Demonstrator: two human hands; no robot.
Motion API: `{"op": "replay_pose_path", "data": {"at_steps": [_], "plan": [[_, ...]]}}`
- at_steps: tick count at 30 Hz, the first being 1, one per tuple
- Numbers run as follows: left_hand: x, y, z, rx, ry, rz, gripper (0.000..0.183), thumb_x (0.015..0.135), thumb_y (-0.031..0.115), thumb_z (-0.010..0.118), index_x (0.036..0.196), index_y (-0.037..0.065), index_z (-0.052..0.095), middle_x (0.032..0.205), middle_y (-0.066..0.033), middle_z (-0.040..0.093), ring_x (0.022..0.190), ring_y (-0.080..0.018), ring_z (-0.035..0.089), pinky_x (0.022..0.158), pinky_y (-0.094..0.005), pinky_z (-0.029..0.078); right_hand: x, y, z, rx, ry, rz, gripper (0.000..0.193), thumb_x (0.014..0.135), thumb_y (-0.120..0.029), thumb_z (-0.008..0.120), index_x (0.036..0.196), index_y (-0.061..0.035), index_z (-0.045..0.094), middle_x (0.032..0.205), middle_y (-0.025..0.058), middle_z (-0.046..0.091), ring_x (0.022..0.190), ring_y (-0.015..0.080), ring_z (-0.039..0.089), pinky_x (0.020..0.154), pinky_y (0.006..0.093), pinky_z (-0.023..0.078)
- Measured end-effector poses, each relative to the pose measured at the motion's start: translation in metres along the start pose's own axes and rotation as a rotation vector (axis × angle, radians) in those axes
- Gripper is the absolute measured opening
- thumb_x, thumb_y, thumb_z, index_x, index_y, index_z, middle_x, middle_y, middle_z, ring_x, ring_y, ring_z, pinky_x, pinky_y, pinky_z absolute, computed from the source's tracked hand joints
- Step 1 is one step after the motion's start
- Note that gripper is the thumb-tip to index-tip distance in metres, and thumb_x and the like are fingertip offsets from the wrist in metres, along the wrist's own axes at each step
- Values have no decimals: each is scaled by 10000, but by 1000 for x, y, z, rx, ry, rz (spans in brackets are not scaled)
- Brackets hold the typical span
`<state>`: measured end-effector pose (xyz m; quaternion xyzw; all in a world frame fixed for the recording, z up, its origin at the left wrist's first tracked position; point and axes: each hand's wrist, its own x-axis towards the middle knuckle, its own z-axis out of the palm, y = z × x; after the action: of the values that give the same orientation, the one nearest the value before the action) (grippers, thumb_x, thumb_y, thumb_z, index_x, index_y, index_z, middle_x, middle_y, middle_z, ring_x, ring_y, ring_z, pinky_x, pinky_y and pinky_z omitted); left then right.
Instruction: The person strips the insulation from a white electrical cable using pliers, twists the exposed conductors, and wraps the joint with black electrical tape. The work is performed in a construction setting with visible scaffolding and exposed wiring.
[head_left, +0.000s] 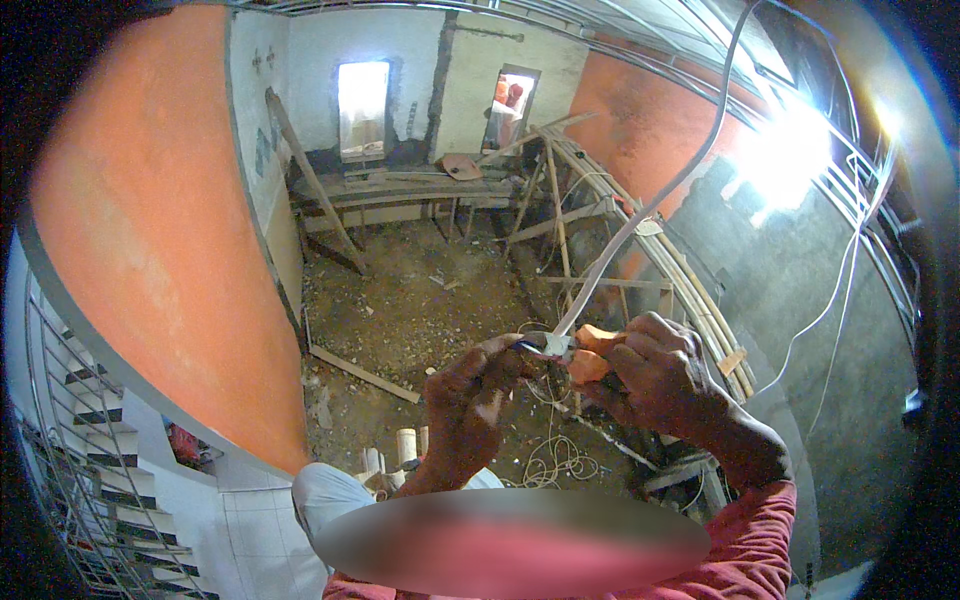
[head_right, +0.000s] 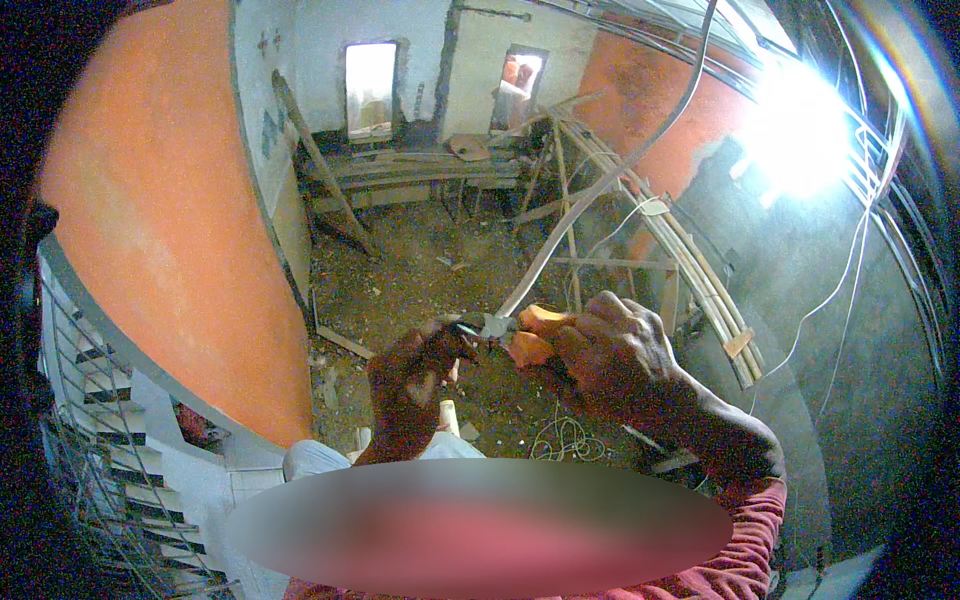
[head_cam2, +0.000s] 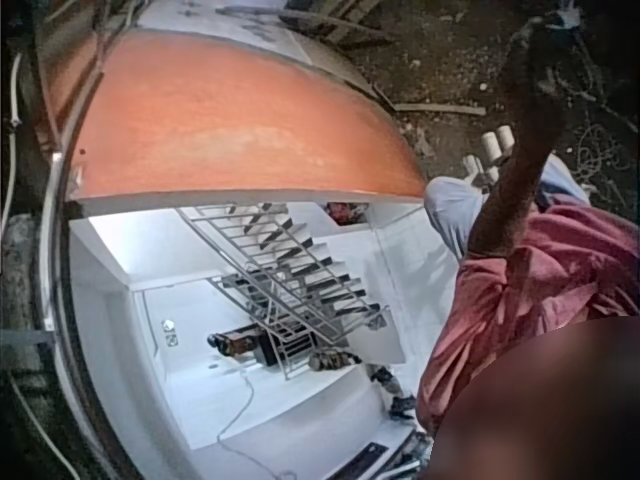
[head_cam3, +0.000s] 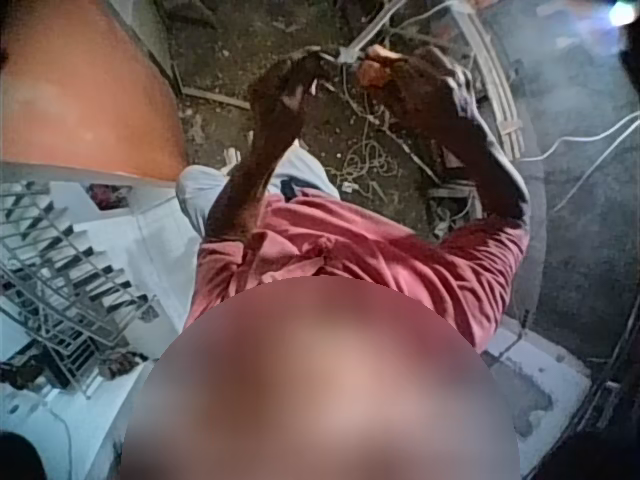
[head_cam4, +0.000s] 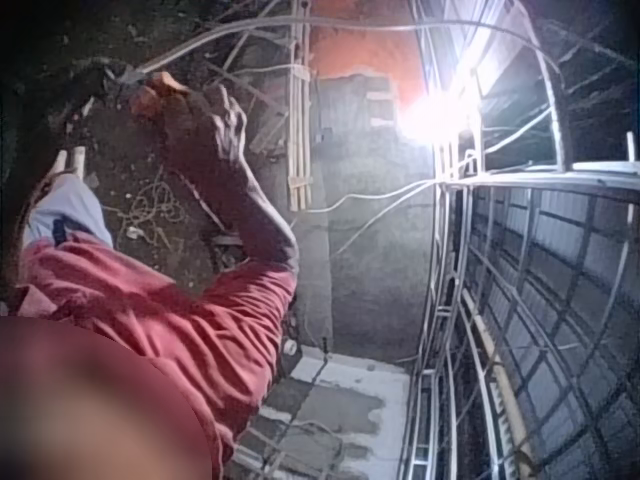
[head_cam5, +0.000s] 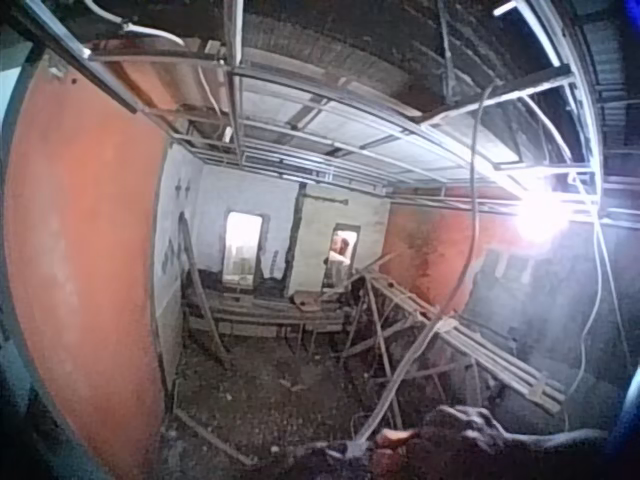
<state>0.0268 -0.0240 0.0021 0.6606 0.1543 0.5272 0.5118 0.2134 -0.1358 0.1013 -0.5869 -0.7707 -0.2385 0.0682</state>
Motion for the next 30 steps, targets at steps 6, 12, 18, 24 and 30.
{"op": "replay_pose_path", "data": {"at_steps": [6,12,18,24,30], "plan": [[2,-2,13,-476,65,-303,230,1004,221,591,1043,29,712,759,-30,664,583,-74,484,524,-229,373,2,-6,8,-273,181,-35,300,753,-354,770,912,-120,669,807,54,613,808,264,592,634,412,493],[0,3,11,-407,46,-316,234,1016,236,574,985,47,709,690,5,590,563,-56,456,501,-223,325,-2,-4,6,-245,172,-49,319,754,-338,789,930,-95,680,804,67,617,796,260,608,646,394,504],[3,-3,3,-87,7,-79,195,988,85,597,1141,21,701,904,-48,722,778,-84,623,676,-259,503,0,-4,-4,83,-22,57,401,817,-351,799,1059,-47,699,740,69,662,691,255,642,620,383,526],[1,-11,10,72,87,118,207,1001,211,590,1024,36,699,832,-52,714,628,-116,594,587,-275,484,5,0,-28,366,-421,355,381,847,-345,785,1073,-46,713,716,84,676,639,249,655,600,368,529],[-1,-16,2,-44,66,-41,227,986,212,608,1103,48,713,904,-70,723,710,-123,639,640,-292,511,15,2,-29,257,-117,307,373,822,-368,796,984,-39,724,777,94,708,692,250,673,620,355,540]]}}
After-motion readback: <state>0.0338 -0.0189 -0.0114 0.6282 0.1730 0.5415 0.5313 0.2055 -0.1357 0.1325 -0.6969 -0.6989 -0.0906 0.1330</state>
